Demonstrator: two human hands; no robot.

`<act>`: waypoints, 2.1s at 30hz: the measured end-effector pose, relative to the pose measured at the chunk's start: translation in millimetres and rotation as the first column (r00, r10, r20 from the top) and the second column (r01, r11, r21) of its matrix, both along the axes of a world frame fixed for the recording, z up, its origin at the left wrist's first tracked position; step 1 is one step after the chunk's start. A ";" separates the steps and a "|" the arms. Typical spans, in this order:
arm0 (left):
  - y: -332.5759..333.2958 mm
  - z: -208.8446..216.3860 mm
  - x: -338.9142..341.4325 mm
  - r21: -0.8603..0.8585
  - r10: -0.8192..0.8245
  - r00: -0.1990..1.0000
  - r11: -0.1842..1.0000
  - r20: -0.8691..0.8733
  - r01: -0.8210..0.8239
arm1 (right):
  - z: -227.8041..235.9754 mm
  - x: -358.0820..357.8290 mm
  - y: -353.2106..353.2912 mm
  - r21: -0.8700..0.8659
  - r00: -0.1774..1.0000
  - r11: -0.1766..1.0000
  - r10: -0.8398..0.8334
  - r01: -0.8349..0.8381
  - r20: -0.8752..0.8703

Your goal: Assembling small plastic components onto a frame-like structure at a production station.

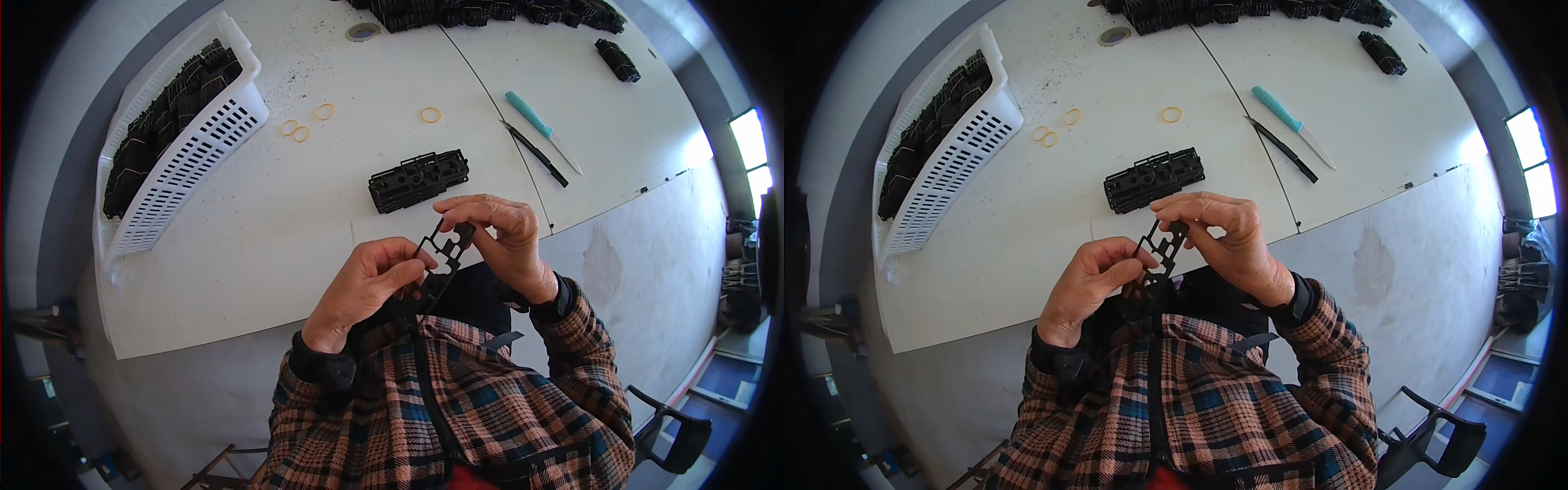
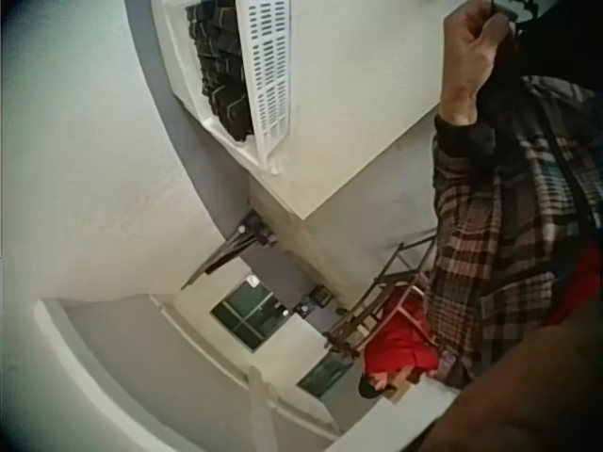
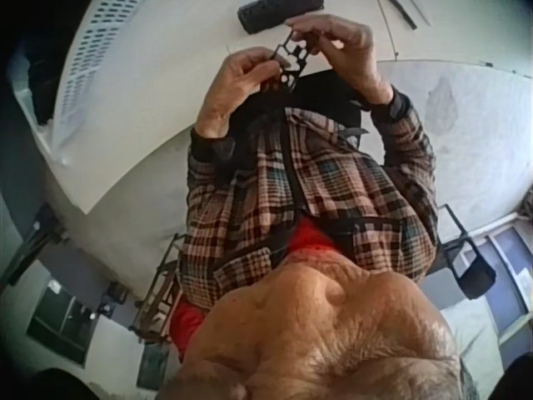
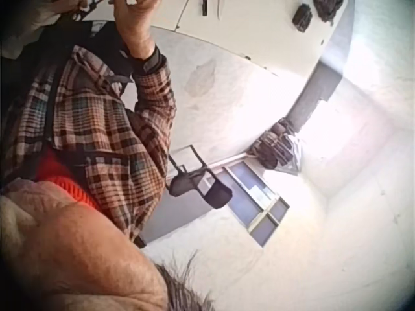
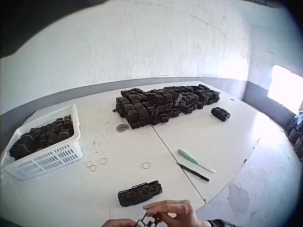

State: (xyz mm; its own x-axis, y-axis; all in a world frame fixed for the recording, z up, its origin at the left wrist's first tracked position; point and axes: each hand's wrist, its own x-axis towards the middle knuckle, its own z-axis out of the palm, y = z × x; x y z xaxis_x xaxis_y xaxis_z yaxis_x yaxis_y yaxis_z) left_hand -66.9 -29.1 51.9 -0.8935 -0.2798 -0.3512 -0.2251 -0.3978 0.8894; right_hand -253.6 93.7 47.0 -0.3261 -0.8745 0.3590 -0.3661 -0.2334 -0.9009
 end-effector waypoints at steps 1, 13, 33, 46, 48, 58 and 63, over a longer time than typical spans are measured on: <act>0.6 -0.6 -1.2 -0.007 -0.003 1.000 1.000 -0.004 0.003 | -0.9 -0.3 -1.0 0.001 1.000 1.000 0.001 -0.001 0.001; -8.9 -6.6 -4.9 0.015 0.308 0.940 0.951 -0.149 -0.309 | -7.0 20.5 10.6 0.029 0.994 0.996 -0.080 0.082 -0.075; -2.4 -10.9 -12.9 -0.070 0.310 0.944 0.945 -0.114 -0.319 | 3.2 1.8 15.1 0.309 0.950 0.948 0.025 0.076 -0.310; -26.2 12.1 -11.9 -0.286 0.232 0.965 0.923 -0.121 -0.258 | 38.0 -51.4 -4.3 0.268 0.807 0.963 0.153 0.006 -0.570; -32.6 10.6 -11.9 -0.298 0.244 0.961 0.915 -0.130 -0.273 | 42.3 -56.9 -12.4 0.261 0.778 0.965 0.157 0.009 -0.608; -48.2 -4.4 -11.2 -0.357 0.263 0.958 0.889 -0.109 -0.285 | 28.8 -76.0 -42.6 0.336 0.717 0.942 0.240 -0.009 -0.654; -51.4 -12.4 -17.0 -0.387 0.254 0.963 0.882 -0.090 -0.269 | 28.6 -76.2 -47.7 0.369 0.710 0.929 0.267 -0.012 -0.651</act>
State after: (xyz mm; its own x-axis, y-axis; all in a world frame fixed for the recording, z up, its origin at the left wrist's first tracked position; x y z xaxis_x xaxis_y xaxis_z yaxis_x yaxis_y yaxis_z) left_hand -83.9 -80.5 39.6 -0.7783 -0.6135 -0.1339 -0.1271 -0.0549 0.9904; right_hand -329.8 45.9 75.6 0.0311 -0.9913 0.1276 -0.8913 -0.0853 -0.4453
